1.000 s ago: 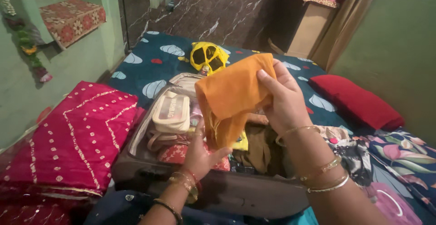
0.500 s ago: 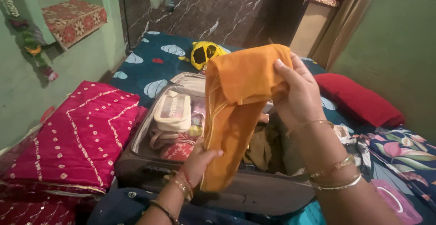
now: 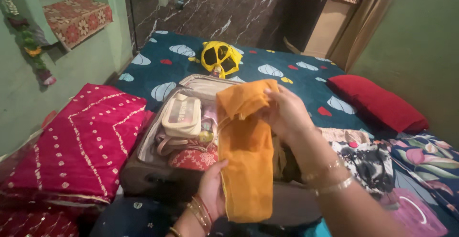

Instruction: The person unpacks several folded garments from an open suitcase placed on a bed. They remove a light green shirt, a pink pair of pants, a patterned top, a black and white floral top, and a mustard-colored garment, placing each on the bed beside the suitcase.

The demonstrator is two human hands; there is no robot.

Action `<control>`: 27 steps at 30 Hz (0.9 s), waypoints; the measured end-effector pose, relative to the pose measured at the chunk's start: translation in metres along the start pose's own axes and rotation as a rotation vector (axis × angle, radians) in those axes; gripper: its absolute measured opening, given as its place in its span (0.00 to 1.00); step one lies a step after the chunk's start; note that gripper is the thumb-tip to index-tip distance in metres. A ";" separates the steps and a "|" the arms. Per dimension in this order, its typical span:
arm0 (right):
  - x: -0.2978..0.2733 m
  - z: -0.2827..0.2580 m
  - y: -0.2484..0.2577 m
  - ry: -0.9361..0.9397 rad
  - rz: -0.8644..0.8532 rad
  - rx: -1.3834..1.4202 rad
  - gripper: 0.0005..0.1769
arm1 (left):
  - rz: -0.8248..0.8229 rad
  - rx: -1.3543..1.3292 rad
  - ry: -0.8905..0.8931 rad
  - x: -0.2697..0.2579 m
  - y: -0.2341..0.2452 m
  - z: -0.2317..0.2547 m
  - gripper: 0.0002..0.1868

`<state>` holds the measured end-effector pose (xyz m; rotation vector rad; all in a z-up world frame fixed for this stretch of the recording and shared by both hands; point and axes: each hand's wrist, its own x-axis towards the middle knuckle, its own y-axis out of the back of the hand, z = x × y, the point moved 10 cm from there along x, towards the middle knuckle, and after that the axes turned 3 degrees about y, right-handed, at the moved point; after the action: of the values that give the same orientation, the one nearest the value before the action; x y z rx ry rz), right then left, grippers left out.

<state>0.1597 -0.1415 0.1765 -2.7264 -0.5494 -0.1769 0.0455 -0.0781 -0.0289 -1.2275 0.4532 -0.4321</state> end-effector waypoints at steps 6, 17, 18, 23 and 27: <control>-0.084 0.068 0.014 -0.214 0.137 0.210 0.23 | 0.064 -0.036 -0.157 0.009 0.005 0.021 0.32; -0.147 0.130 0.072 -0.242 0.161 -0.021 0.23 | 0.067 0.039 -0.222 0.010 -0.012 0.038 0.33; -0.147 0.130 0.076 -0.207 0.158 -0.076 0.22 | 0.101 0.062 -0.181 0.013 -0.010 0.031 0.29; -0.168 0.121 0.126 -0.184 0.422 -0.133 0.30 | 0.115 0.235 -0.113 0.029 -0.022 0.008 0.22; -0.182 0.105 0.128 -0.232 0.293 0.237 0.38 | 0.081 0.341 -0.003 0.047 -0.045 -0.022 0.21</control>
<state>0.0491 -0.2781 0.0040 -2.5686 -0.2071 0.2643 0.0695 -0.1337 0.0037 -0.8770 0.4058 -0.4190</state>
